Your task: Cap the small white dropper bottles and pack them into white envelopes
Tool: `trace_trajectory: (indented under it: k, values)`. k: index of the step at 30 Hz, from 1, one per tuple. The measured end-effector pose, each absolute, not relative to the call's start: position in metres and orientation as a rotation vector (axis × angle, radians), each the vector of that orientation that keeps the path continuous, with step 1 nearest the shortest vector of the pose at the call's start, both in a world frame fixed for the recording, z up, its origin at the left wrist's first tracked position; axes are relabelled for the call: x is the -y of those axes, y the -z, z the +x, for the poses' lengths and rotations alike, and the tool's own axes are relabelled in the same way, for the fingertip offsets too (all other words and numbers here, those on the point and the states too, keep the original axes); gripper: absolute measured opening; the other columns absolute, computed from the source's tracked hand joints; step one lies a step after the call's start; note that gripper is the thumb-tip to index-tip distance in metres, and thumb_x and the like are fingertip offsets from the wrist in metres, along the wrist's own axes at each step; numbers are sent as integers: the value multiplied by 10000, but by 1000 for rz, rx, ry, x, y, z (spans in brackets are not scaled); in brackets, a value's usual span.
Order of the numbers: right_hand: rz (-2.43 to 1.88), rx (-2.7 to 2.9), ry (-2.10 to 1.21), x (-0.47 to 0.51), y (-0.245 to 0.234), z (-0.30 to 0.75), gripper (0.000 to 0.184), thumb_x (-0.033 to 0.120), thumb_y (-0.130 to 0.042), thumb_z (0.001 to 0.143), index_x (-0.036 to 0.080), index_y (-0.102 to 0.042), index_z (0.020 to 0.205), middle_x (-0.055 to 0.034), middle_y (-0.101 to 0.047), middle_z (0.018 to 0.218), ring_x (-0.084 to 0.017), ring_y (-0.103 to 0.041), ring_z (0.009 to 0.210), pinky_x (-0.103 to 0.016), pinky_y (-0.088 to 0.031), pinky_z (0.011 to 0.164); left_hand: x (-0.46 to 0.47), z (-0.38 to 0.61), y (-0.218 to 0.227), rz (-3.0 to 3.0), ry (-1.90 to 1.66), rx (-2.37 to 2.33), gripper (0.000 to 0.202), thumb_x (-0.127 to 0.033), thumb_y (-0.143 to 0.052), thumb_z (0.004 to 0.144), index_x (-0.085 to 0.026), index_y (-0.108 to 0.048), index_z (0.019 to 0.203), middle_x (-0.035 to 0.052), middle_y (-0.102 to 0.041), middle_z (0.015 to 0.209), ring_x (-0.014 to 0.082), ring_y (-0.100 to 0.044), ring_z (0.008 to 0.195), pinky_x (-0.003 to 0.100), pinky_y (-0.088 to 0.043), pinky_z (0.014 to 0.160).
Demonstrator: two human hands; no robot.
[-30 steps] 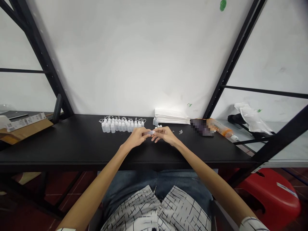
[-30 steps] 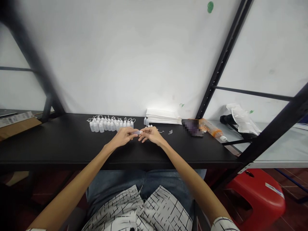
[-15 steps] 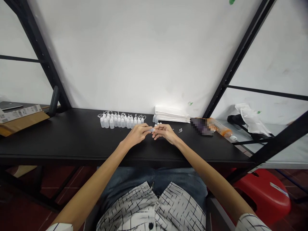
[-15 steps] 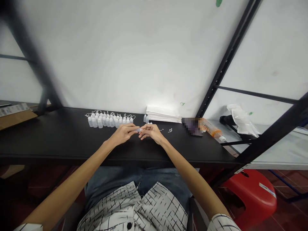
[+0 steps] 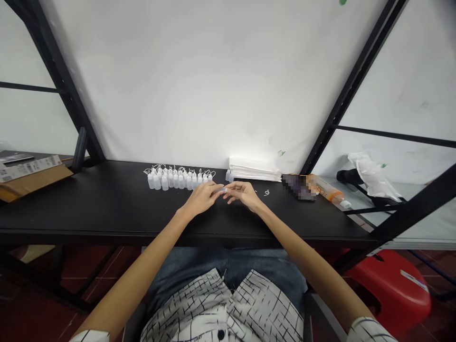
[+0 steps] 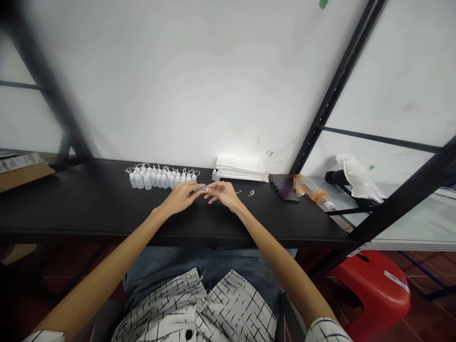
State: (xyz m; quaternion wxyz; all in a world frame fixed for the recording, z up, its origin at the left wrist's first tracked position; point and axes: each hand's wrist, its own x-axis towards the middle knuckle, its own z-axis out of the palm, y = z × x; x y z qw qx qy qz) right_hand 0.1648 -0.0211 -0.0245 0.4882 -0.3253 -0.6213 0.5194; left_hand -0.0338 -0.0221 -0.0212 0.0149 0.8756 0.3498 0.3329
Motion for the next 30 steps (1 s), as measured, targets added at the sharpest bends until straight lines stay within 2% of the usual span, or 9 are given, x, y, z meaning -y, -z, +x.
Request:
trace_trajectory:
  k: [5,9,12,23,30]
  values:
    - [-816,1521,-1258,22,25,165,384,384,-845,629,114,-706,866,-66,-707,728,-201,-703,687,-308,-591,580,24,-35,18,2719,-923,-1156,313,-350,-429,984,-218,-708,1037,30,-611,809,172,-559,710,253,-383,622]
    - [-820,1616,-1292,24,25,165,408,455,-791,695,103,-704,883,-86,-704,784,-193,-702,646,-296,-580,543,21,-38,20,2702,-1032,-1075,261,-311,-479,966,-231,-723,1017,35,-655,902,164,-596,754,260,-414,677]
    - [-826,1646,-1282,25,25,165,397,464,-789,694,108,-688,836,-73,-688,747,-178,-691,597,-265,-554,498,18,-37,24,2713,-1106,-1019,233,-276,-513,950,-220,-734,997,44,-673,925,159,-605,744,265,-429,675]
    - [-810,1630,-1268,27,23,165,377,457,-784,691,119,-656,796,-21,-633,625,-180,-681,549,-263,-541,482,15,-33,32,2849,-1348,-884,232,-229,-521,953,-178,-719,1060,77,-688,931,155,-627,735,267,-477,647]
    - [-828,1613,-1297,27,22,167,385,453,-791,676,115,-651,796,-41,-660,611,-208,-703,596,-286,-567,527,19,-31,33,2945,-1345,-940,257,-192,-471,960,-172,-704,1067,84,-682,951,148,-618,725,255,-471,635]
